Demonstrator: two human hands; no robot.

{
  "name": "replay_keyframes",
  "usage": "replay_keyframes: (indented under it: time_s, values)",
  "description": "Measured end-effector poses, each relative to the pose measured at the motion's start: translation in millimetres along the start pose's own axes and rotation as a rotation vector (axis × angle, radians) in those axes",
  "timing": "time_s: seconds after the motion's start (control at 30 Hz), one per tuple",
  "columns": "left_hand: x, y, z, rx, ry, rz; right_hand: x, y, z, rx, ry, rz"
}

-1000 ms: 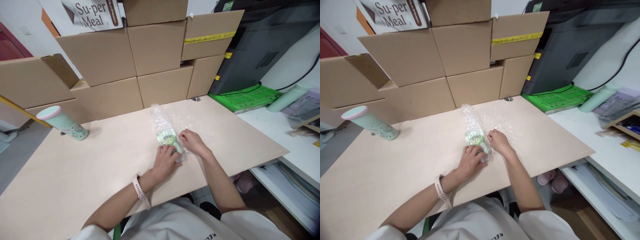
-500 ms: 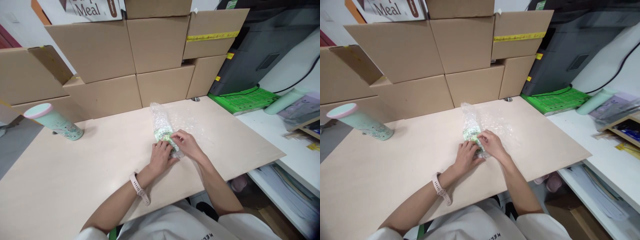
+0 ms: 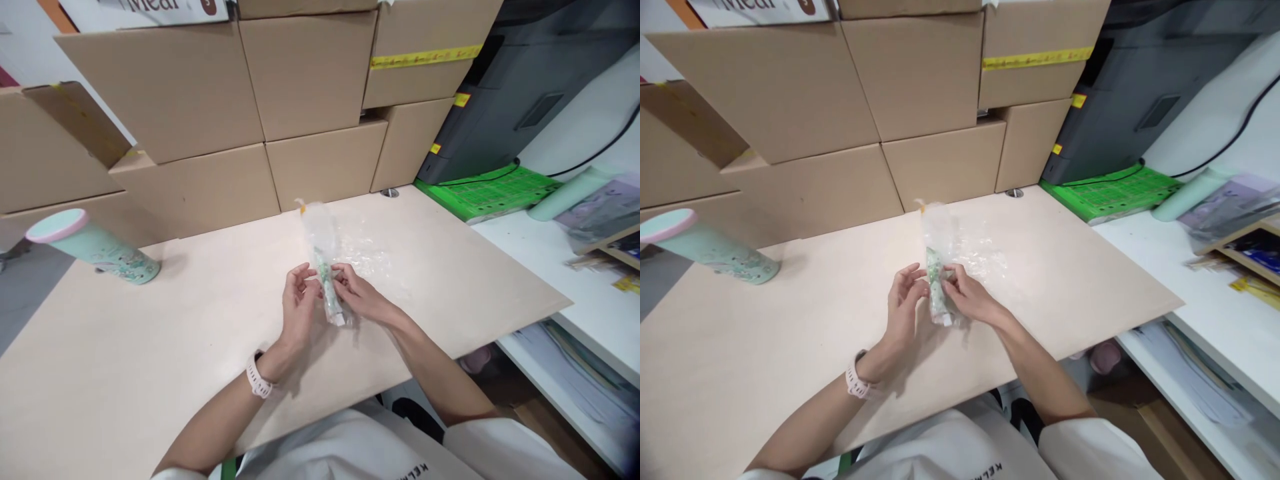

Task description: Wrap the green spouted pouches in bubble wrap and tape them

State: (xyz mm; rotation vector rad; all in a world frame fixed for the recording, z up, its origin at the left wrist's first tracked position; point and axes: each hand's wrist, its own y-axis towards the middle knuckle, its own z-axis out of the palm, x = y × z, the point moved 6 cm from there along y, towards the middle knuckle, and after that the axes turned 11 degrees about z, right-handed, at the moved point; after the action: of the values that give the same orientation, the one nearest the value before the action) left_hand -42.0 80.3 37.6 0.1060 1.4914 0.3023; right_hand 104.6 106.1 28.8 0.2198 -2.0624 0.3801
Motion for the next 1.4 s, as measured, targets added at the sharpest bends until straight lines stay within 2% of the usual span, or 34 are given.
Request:
replay_keyframes:
  time_s: [0.1, 0.17, 0.23, 0.33, 0.43, 0.53, 0.67, 0.73, 0.83, 0.93, 1.0, 1.07, 1.13, 1.2, 1.3, 1.4]
  values:
    - [-12.4, -7.5, 9.4, 0.134, 0.225, 0.254, 2.6, -1.3, 5.8, 0.096, 0.24, 0.045]
    - [-14.4, -11.6, 18.2, 0.24, 0.46, 0.442, 2.6, -1.3, 6.0, 0.104, 0.325, 0.073]
    - [-9.1, -14.3, 29.1, 0.346, 0.718, 0.562, -1.1, 0.1, 4.7, 0.095, 0.357, 0.109]
    - [4.5, -15.3, 45.9, 0.491, 1.068, 0.595, -11.6, 3.5, 0.9, 0.07, 0.279, 0.174]
    - [11.7, -14.3, 61.4, 0.587, 1.259, 0.591, -19.6, 5.3, -10.2, -0.025, 0.03, 0.209]
    - [15.1, -11.3, 75.3, 0.641, 1.306, 0.582, -21.2, 3.2, -28.2, -0.185, -0.28, 0.226]
    - [18.4, -7.7, 89.2, 0.683, 1.316, 0.57, -24.7, -6.1, -62.7, -0.531, -0.547, 0.352]
    - [18.5, -6.6, 92.0, 0.685, 1.325, 0.56, -28.4, -8.6, -72.6, -0.593, -0.625, 0.418]
    - [16.3, -5.8, 91.2, 0.687, 1.319, 0.554, -35.5, -5.8, -73.5, -0.49, -0.655, 0.482]
    - [13.2, -4.8, 85.9, 0.693, 1.308, 0.559, -37.4, -2.8, -69.9, -0.4, -0.538, 0.44]
    - [11.9, -4.3, 80.9, 0.702, 1.279, 0.558, -36.4, -2.3, -68.6, -0.381, -0.314, 0.364]
    - [11.6, -3.5, 74.6, 0.704, 1.22, 0.535, -34.4, -1.6, -64.5, -0.325, 0.018, 0.273]
    - [12.4, -2.4, 67.8, 0.697, 1.145, 0.489, -29.7, 0.0, -55.5, -0.223, 0.309, 0.199]
    - [13.0, -1.3, 62.8, 0.69, 1.077, 0.45, -22.5, 2.4, -42.9, -0.105, 0.459, 0.15]
    - [13.1, 0.6, 60.1, 0.698, 1.024, 0.423, -15.0, 7.0, -25.9, 0.022, 0.522, 0.12]
    - [13.1, 3.3, 60.4, 0.71, 1.019, 0.413, -21.3, 12.2, -20.6, -0.013, 0.498, 0.163]
